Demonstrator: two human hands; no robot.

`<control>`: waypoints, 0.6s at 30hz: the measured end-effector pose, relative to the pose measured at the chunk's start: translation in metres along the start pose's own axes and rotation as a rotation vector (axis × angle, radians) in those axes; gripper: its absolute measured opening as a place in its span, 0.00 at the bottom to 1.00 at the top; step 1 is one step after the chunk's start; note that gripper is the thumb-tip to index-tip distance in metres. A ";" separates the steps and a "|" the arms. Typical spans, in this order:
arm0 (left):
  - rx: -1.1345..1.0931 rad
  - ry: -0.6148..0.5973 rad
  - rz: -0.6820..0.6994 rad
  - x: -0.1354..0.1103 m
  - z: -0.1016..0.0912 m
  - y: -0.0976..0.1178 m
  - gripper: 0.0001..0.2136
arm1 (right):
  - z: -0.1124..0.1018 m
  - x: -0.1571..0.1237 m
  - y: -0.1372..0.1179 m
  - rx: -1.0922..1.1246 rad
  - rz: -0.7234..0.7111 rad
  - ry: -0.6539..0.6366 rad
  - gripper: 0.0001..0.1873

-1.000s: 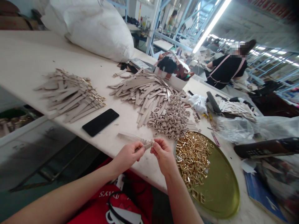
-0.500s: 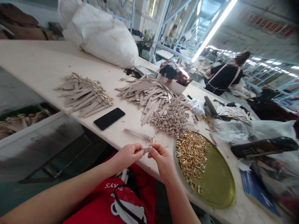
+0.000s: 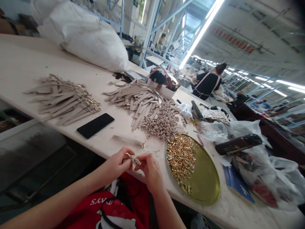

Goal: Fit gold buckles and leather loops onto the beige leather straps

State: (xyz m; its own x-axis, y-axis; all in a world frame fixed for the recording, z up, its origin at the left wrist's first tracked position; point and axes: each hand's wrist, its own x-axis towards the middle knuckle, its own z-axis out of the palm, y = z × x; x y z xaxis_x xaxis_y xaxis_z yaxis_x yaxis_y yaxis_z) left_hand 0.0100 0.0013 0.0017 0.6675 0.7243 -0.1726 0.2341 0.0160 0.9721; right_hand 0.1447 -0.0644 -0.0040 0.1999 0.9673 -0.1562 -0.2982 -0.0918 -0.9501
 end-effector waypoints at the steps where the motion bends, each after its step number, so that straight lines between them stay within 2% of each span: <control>1: -0.023 -0.014 -0.005 0.001 -0.001 0.000 0.09 | 0.000 0.000 0.002 0.039 0.021 0.003 0.20; 4: -0.061 -0.041 -0.059 0.002 -0.001 -0.002 0.12 | -0.001 0.002 0.007 0.091 0.108 -0.010 0.12; 6: -0.043 -0.037 -0.094 0.003 -0.002 -0.004 0.14 | -0.002 0.004 0.010 0.120 0.171 -0.053 0.13; 9: 0.099 0.008 -0.110 0.004 -0.005 -0.008 0.14 | -0.003 0.006 0.014 0.168 0.290 -0.128 0.15; 11: 0.232 0.061 -0.109 0.005 -0.007 -0.010 0.12 | -0.003 0.008 0.015 0.202 0.341 -0.135 0.13; 14: 0.307 0.109 -0.107 0.010 -0.010 -0.009 0.13 | -0.004 0.013 0.014 0.220 0.350 -0.091 0.13; 18: 0.168 0.013 -0.113 0.017 -0.015 0.001 0.14 | -0.006 0.023 0.010 0.150 0.251 -0.043 0.16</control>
State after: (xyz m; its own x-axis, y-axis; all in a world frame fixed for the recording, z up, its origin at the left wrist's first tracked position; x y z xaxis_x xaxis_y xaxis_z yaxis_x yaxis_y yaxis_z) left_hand 0.0115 0.0242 0.0025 0.6213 0.7333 -0.2761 0.4227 -0.0169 0.9061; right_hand 0.1518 -0.0445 -0.0190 0.0633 0.9282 -0.3667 -0.4683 -0.2968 -0.8322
